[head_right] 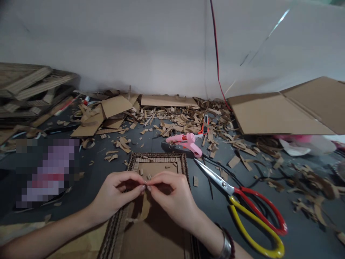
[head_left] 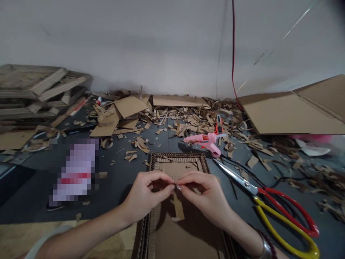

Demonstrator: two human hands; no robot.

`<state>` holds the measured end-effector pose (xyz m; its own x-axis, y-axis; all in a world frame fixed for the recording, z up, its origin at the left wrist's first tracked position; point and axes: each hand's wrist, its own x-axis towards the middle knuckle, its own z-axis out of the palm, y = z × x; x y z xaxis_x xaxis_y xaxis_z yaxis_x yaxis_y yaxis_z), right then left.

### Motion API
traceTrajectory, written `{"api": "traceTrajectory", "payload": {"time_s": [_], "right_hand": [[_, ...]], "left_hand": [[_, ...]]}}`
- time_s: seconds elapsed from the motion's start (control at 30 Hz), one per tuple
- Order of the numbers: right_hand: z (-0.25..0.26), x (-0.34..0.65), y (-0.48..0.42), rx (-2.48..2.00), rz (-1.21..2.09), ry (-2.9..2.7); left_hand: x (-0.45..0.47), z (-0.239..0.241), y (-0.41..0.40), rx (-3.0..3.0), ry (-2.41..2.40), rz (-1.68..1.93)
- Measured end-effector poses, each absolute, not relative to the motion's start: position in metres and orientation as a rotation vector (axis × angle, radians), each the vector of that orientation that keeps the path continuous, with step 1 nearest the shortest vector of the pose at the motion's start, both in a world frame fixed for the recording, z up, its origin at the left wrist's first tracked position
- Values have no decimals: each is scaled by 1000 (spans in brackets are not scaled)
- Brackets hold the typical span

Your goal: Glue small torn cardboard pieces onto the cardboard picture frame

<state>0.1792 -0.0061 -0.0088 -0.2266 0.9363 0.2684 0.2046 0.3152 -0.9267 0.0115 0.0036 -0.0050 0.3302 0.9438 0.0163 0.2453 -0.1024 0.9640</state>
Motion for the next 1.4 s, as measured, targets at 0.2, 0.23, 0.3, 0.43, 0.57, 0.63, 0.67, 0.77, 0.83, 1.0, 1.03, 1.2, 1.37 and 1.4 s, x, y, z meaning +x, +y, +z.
{"api": "traceTrajectory", "payload": {"time_s": [0.2,0.23,0.3,0.43,0.57,0.63,0.67,0.77,0.83,1.0,1.03,1.2,1.37,1.4], "right_hand": [[-9,178,-5,-1048,1109,-1597],[-9,178,-6,-1038,1115,-1599],[-8,179,-6,-1021,1113,-1604],[-7,179,-7,-1002,1107,-1596],[-8,178,-7,-998,1078,-1593],[-9,177,-7,-1011,1075,-1595],[-10,177,-6,-1021,1079,-1594],[-10,177,-6,-1049,1106,-1579],[-9,176,-7,-1055,1130,-1571],[-5,176,-7,-1111,1253,-1523],[-4,177,-7,-1127,1275,-1517],[-7,177,-4,-1165,1313,-1520],[-8,177,-5,-1150,1311,-1522],[-8,177,-5,-1148,1320,-1514]], "left_hand": [[12,-5,3,1636,1093,887],[12,-5,3,1636,1089,895],[12,-5,3,1633,1069,914],[12,-4,1,1617,1050,929],[12,-4,0,1591,1071,925],[12,-4,0,1564,1085,918],[12,-3,0,1549,1091,915],[12,-3,0,1525,1100,911],[12,-3,0,1534,1099,912],[11,-4,1,1569,1078,930],[11,-5,2,1572,1070,940],[11,-5,2,1602,1045,972],[11,-5,2,1627,1037,982],[11,-5,2,1630,1033,981]]}}
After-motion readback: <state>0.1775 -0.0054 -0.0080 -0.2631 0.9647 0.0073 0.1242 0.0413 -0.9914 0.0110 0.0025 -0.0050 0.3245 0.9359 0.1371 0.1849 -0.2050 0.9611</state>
